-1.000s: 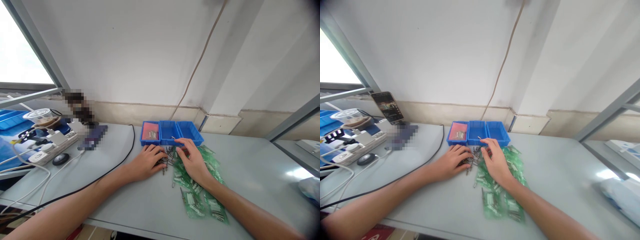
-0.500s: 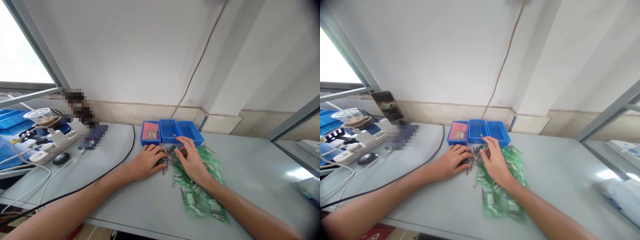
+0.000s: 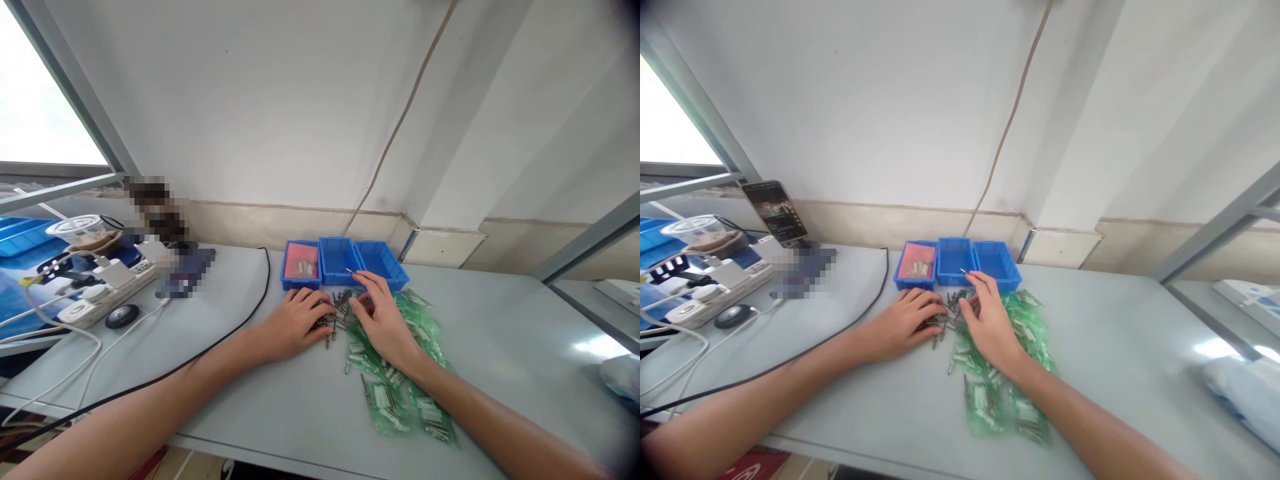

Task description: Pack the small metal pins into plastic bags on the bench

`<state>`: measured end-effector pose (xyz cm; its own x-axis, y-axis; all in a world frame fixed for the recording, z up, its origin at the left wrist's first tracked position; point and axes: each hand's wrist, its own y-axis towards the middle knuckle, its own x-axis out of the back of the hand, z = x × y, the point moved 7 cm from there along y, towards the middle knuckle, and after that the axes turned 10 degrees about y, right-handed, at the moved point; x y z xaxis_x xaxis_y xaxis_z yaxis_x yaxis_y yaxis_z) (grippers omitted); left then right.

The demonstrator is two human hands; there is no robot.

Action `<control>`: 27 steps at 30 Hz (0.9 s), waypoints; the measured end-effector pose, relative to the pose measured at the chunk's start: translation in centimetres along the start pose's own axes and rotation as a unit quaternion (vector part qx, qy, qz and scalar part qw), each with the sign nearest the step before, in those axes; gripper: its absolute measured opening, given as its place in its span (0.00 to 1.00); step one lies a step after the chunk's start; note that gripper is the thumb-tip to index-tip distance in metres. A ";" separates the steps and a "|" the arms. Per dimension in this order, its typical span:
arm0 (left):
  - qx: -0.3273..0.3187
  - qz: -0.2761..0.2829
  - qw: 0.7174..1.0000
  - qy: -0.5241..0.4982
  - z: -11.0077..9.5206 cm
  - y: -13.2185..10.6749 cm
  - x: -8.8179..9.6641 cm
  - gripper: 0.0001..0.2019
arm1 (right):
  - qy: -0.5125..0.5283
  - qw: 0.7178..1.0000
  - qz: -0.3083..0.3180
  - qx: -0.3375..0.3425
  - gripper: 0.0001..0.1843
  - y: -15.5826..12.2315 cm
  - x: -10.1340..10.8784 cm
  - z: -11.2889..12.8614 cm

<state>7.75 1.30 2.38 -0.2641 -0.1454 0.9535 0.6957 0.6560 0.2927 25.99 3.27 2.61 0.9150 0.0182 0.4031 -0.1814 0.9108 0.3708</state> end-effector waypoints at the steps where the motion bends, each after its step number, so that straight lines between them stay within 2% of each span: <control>1: -0.001 -0.001 1.000 0.000 0.0 0.0 0.0 0.16 | -0.001 1.000 0.000 0.000 0.21 0.0 0.0 0.0; 14: -0.004 -0.006 1.000 0.004 0.0 -0.1 -0.1 0.16 | -0.012 1.000 0.021 0.003 0.16 -0.1 -0.3 0.2; 18: 0.018 -0.009 1.000 0.000 0.2 -0.1 -0.1 0.18 | -0.032 0.999 0.019 -0.010 0.13 -0.1 -0.2 0.2; 23: 0.050 -0.016 0.999 0.008 0.6 0.0 -0.3 0.15 | -0.099 0.989 0.105 0.039 0.03 -0.3 -1.5 1.2; 27: 0.054 -0.022 0.998 0.010 0.7 0.0 -0.3 0.12 | -0.137 0.977 0.143 0.079 0.03 -0.7 -2.1 1.8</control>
<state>7.34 1.87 2.07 -0.2783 -0.1904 0.9414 0.6067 0.7250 0.3260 23.51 1.91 2.99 0.6916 0.1326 0.7100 -0.4897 0.8087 0.3259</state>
